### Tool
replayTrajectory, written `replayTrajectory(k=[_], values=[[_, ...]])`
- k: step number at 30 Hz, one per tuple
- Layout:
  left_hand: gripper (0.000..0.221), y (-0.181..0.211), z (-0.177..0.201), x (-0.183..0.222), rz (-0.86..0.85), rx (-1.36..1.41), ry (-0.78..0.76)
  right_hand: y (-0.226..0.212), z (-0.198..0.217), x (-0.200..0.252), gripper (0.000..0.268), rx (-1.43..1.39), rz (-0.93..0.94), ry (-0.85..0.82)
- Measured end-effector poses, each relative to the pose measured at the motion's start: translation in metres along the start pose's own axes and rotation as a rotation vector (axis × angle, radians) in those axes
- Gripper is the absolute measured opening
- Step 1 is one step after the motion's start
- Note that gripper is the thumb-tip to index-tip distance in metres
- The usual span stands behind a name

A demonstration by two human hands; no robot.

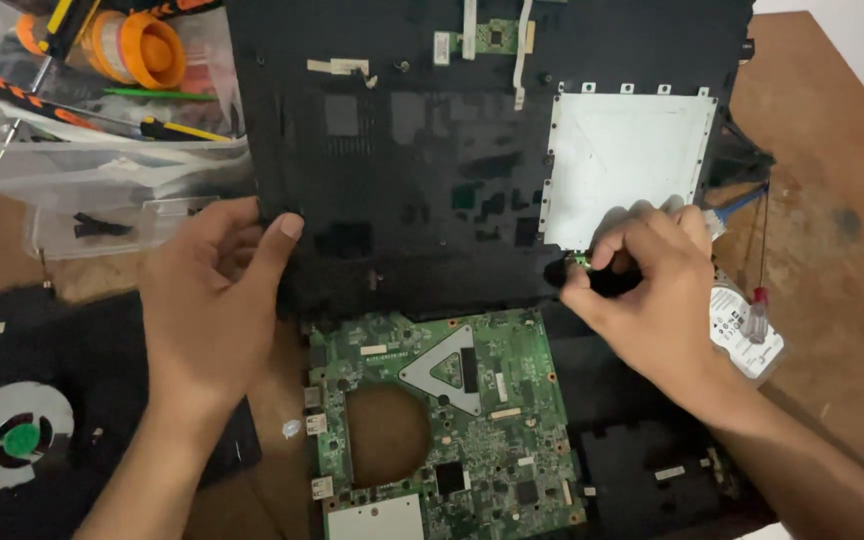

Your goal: Repairing a laptop by connecting internal ribbon cables and routing wires

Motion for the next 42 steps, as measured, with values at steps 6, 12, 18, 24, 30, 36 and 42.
replayTrajectory(k=[6, 12, 18, 24, 30, 36, 42], values=[[0.028, -0.007, -0.003, 0.0, -0.023, 0.03, 0.05, 0.007, -0.008, -0.008, 0.019, 0.011, 0.005, 0.021], [0.036, -0.001, -0.008, 0.004, 0.004, 0.062, -0.004, 0.004, -0.006, -0.01, 0.016, 0.029, 0.094, 0.037], [0.031, -0.005, -0.008, 0.004, -0.04, 0.08, 0.048, 0.015, 0.014, -0.008, 0.008, -0.145, 0.15, -0.067], [0.052, -0.013, -0.009, 0.001, 0.023, 0.024, 0.026, 0.035, 0.029, -0.004, 0.011, -0.312, 0.186, -0.162], [0.018, -0.026, -0.011, -0.007, -0.109, 0.173, 0.045, 0.033, 0.033, -0.007, 0.014, -0.281, 0.189, -0.146], [0.032, -0.008, -0.006, 0.0, -0.103, 0.023, 0.009, 0.025, 0.02, -0.007, 0.019, -0.2, 0.168, -0.072], [0.027, -0.027, -0.009, -0.01, -0.133, 0.136, 0.086, 0.014, 0.008, -0.007, 0.02, -0.063, 0.217, 0.007]])
Point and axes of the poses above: each hand's wrist, its own x-axis away from the middle knuckle, its own z-axis out of the back of the hand, y = z × x, the point moved 4 cm from there along -x, towards the middle knuckle, and after that the axes turned 11 degrees about -y, right-handed, at the moved point
